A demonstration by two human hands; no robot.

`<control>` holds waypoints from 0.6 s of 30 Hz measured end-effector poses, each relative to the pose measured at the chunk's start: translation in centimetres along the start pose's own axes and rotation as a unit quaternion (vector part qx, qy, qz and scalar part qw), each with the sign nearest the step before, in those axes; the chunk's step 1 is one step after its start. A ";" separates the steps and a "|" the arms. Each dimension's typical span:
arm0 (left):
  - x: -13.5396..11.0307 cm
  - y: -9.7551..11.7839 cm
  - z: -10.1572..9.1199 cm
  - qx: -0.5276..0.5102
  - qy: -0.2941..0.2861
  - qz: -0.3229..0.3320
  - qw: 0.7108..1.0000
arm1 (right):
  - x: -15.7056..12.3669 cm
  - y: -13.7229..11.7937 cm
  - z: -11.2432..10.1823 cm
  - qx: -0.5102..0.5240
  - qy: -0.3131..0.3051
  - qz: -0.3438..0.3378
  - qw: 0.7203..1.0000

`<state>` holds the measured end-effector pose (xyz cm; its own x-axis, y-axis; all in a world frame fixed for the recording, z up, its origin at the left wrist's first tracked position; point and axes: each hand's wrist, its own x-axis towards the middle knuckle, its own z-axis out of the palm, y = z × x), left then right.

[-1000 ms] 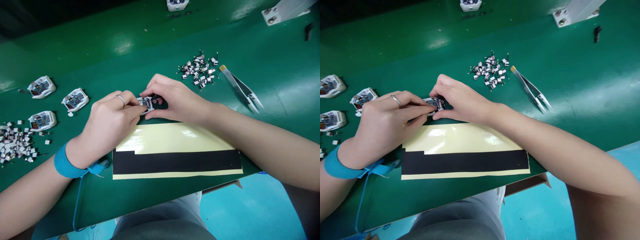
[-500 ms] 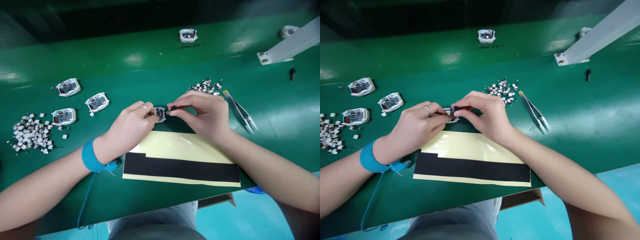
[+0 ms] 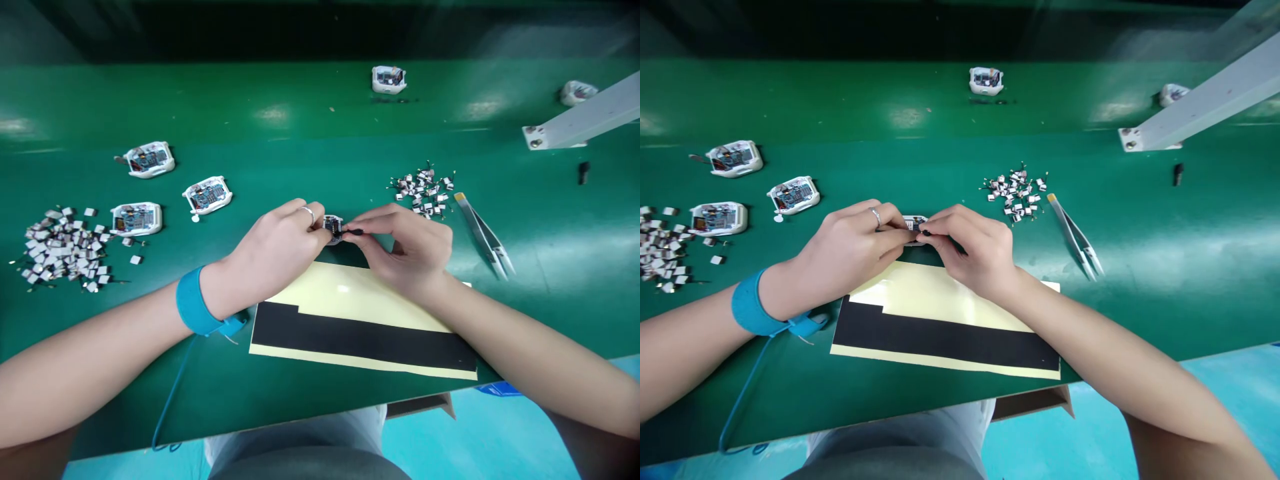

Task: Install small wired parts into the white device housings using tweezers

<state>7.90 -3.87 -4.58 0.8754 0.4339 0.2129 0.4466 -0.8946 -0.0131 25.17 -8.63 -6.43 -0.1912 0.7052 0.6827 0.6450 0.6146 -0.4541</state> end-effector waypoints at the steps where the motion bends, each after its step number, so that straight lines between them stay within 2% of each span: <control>1: 0.0 0.0 0.0 -0.004 -0.002 -0.001 1.000 | 0.0 -0.1 0.1 -0.006 0.001 -0.002 1.000; 13: -0.1 -0.2 0.1 -0.053 -0.002 -0.006 0.999 | -0.2 0.1 0.6 0.061 -0.040 0.061 0.995; 16: 0.0 -0.4 -0.3 -0.096 0.004 -0.009 0.995 | 0.1 0.2 0.7 0.113 -0.044 0.139 0.983; 18: -0.1 -0.3 -0.6 -0.109 -0.021 -0.017 0.994 | 0.6 0.5 0.5 0.190 -0.017 0.200 0.961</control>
<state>7.63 -3.73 -4.03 0.8694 0.4640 0.1695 0.4291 -0.8794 0.2062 25.03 -7.73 -6.56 -0.0119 0.9192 0.3936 0.3572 0.3716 -0.8569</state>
